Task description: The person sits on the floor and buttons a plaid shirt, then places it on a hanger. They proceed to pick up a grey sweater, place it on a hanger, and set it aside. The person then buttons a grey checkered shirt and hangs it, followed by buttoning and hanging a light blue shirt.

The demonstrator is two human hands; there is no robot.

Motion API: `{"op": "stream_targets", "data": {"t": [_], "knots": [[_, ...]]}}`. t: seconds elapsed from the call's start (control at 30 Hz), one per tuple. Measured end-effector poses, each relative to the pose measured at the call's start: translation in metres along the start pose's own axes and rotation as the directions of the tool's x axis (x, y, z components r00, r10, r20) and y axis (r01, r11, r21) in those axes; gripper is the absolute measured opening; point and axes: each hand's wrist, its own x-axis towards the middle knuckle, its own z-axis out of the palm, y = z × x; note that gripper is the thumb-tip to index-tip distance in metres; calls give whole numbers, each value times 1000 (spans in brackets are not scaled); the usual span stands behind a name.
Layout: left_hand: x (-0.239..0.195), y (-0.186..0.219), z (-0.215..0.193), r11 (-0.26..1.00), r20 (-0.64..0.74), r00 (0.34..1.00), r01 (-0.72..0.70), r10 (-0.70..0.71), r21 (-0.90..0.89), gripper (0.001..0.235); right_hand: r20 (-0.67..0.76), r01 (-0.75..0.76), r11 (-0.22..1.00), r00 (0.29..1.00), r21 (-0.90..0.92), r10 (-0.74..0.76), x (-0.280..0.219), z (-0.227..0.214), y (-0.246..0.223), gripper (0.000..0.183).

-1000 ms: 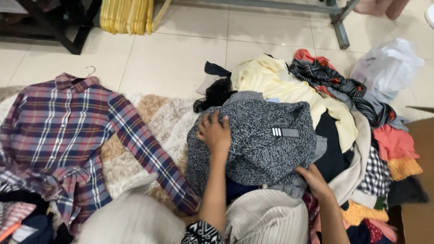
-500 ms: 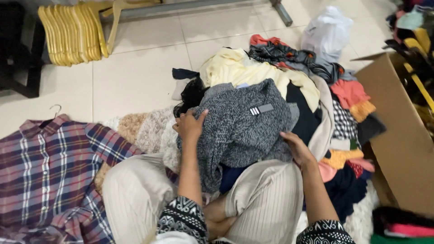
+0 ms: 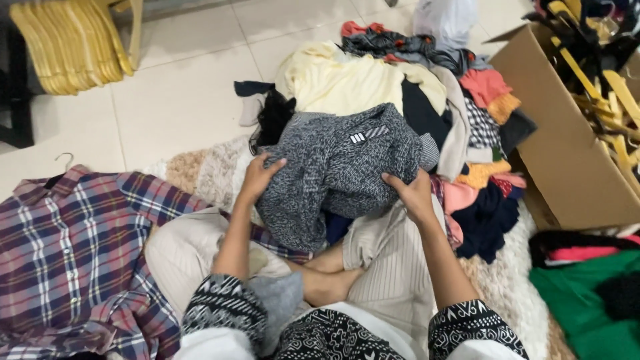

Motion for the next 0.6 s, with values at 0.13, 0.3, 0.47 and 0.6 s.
{"op": "stream_targets", "data": {"t": [0.13, 0.3, 0.47, 0.6], "knots": [[-76, 117, -30, 953, -10, 999, -50, 49, -297, 80, -31, 57, 993, 998, 107, -54, -5, -28, -7, 52], [-39, 123, -49, 810, -339, 904, -396, 261, -434, 34, 27, 246, 947, 966, 206, -256, 38, -60, -49, 77], [28, 125, 6, 932, -193, 931, -337, 309, -133, 55, 22, 394, 918, 919, -36, -393, 139, -73, -37, 48], [39, 60, 76, 812, 110, 993, -89, 31, 576, 62, -30, 206, 907, 972, -367, -233, 151, -129, -10, 11]]}}
